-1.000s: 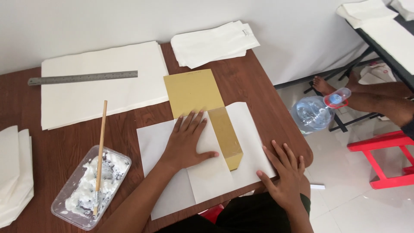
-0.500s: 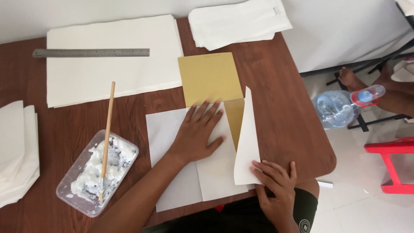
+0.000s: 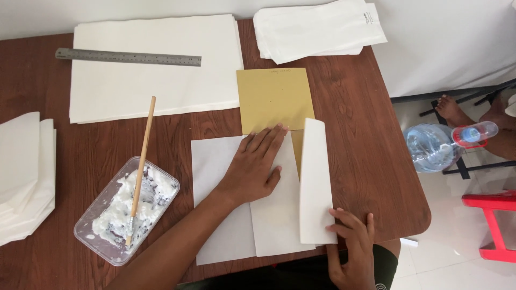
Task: The person is manually constructing a paper bag by folding white paper around a template and applying glue with a brush.
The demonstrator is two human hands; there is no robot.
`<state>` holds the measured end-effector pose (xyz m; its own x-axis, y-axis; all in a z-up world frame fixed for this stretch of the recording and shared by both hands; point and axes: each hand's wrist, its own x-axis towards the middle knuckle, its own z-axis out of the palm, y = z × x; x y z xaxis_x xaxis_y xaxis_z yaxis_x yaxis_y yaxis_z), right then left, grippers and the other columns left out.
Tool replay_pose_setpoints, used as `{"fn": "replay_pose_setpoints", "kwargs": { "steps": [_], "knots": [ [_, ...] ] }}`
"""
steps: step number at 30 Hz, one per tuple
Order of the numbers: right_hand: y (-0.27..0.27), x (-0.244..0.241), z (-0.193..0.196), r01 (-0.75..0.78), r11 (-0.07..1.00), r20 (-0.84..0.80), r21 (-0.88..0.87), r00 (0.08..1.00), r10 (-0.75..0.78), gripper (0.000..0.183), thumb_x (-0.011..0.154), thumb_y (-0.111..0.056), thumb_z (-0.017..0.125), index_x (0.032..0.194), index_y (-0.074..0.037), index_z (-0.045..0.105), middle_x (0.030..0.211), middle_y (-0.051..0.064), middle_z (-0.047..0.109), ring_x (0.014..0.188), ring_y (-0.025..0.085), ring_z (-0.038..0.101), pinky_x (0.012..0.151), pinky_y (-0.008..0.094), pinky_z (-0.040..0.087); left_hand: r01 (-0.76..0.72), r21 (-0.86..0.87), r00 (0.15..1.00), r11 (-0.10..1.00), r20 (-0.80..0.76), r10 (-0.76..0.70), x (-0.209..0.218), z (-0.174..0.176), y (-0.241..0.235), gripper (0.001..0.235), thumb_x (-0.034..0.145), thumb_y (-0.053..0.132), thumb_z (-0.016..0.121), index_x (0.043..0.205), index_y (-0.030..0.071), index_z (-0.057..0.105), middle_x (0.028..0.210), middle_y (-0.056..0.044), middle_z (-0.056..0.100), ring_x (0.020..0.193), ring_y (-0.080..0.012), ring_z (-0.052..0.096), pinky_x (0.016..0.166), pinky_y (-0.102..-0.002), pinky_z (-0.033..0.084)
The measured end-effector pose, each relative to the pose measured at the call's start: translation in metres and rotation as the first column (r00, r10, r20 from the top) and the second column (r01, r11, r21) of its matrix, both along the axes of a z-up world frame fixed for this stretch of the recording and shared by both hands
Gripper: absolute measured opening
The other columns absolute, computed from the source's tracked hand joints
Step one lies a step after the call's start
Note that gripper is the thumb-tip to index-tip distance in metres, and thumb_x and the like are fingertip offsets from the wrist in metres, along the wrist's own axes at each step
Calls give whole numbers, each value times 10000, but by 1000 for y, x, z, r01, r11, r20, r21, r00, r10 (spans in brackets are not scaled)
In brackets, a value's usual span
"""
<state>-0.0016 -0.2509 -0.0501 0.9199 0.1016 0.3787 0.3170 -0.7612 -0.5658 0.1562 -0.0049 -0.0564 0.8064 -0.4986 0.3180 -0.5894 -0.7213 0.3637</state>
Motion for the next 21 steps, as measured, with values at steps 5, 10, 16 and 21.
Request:
{"fn": "replay_pose_setpoints", "kwargs": {
  "steps": [5,10,16,21],
  "knots": [
    [1,6,-4,-2,974,-63,-226,998,-12,716,796,-50,555,1502,-145,480,1610,71,465,1513,283,418,1238,663,175,-5,55,1000,998,23,4,-1,-1,-1,747,960,253,505,1641,157,215,1685,-145,307,1493,-326,370,1198,-524,286],
    [1,8,0,-107,955,-59,-277,994,95,709,845,23,436,1503,-228,516,1634,2,449,1572,257,339,1258,673,105,-22,66,999,998,38,20,-2,0,0,753,966,267,499,1647,164,196,1690,-145,298,1488,-330,388,1204,-516,283],
    [-7,10,0,-223,907,-106,-358,975,198,682,876,-16,472,1517,-248,494,1649,-29,423,1592,247,287,1235,705,68,-7,101,997,995,77,0,-3,0,0,713,967,212,490,1640,271,263,1720,-88,239,1475,-347,410,1173,-566,327],
    [-7,10,3,-245,904,-109,-352,969,220,655,898,-19,463,1517,-232,492,1648,-13,426,1591,263,294,1224,733,75,3,47,989,999,150,-10,-1,-14,0,548,979,239,476,1526,201,490,1661,-57,369,1480,-358,401,1185,-570,327]
  ]
}}
